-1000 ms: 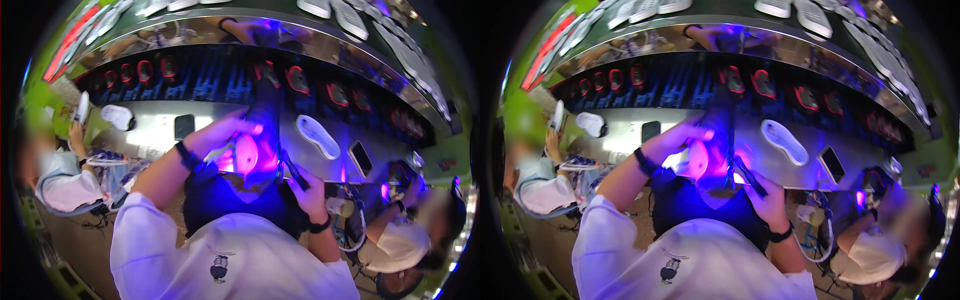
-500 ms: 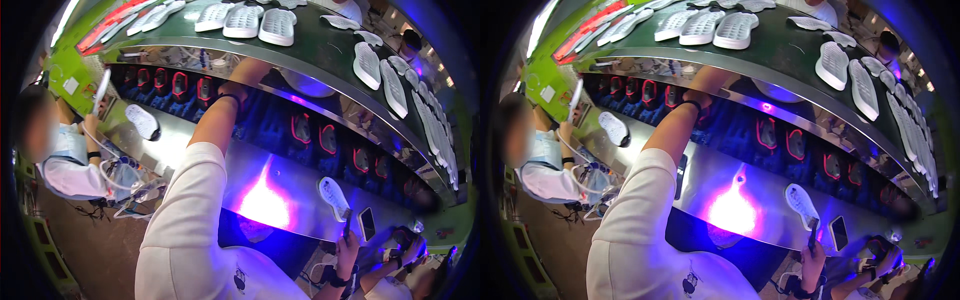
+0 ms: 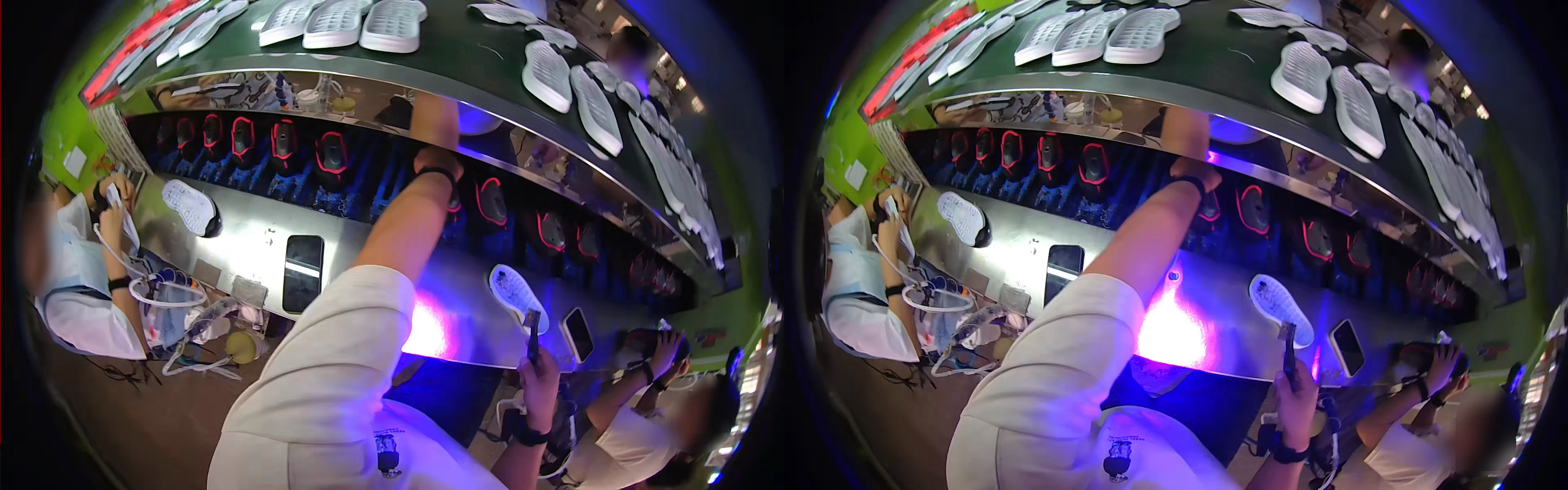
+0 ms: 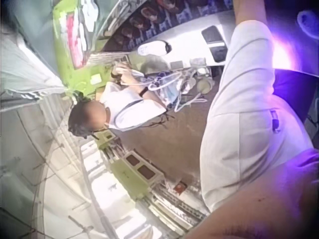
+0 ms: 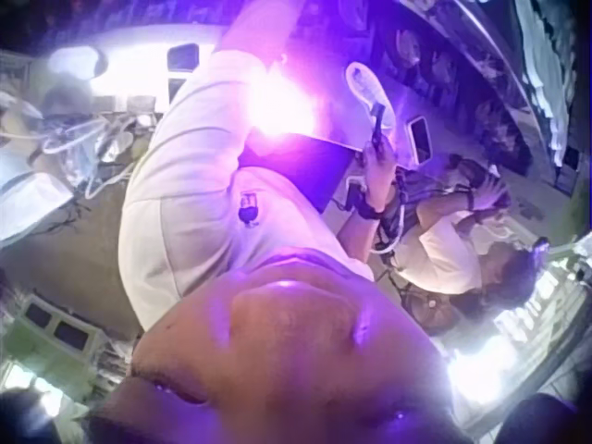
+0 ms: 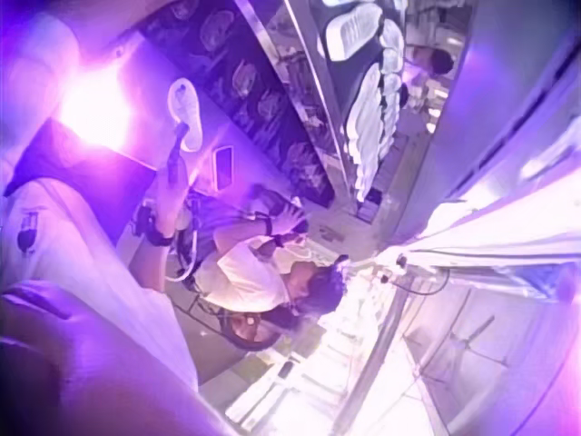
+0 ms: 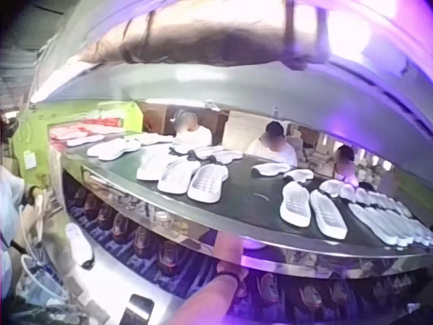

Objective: Applying adhesive to shoe uppers using a brush at a manufacturing production line workstation.

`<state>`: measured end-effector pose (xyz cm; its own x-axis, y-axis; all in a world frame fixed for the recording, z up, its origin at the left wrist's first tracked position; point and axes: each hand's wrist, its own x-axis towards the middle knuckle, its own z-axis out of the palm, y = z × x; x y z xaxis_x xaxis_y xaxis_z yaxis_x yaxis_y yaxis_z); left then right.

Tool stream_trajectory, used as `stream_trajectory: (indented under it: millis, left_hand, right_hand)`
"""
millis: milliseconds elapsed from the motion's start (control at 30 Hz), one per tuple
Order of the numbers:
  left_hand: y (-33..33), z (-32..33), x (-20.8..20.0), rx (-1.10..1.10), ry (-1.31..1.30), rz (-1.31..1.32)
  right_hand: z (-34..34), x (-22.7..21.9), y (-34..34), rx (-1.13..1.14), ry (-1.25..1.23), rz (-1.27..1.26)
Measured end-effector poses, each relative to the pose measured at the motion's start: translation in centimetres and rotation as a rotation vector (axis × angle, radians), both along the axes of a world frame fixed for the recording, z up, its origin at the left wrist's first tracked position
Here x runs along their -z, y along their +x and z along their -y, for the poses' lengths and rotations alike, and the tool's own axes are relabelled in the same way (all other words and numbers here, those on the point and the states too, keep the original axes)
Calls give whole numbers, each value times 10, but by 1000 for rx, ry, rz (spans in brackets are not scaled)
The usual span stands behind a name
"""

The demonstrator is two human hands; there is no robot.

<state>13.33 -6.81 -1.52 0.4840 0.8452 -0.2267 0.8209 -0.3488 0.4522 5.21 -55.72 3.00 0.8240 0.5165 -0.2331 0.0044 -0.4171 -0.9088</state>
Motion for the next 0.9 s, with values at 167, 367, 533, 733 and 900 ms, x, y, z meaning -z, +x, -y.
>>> stream_trajectory:
  millis: [167,367,533,733,900]
  left_hand:
    - [-31,-78,46,121,390,220]
    - [-63,-105,30,273,758,277]
    - [-49,-130,72,215,661,90]
    - [61,-68,37,287,615,-17]
    - [112,60,45,302,553,-93]
  right_hand:
    - [-2,-1,9,-34,-71,23]
    - [20,41,44,-16,90,-72]
    - [27,43,45,30,249,-82]
    - [48,53,51,71,208,-49]
    - [47,52,44,99,174,71]
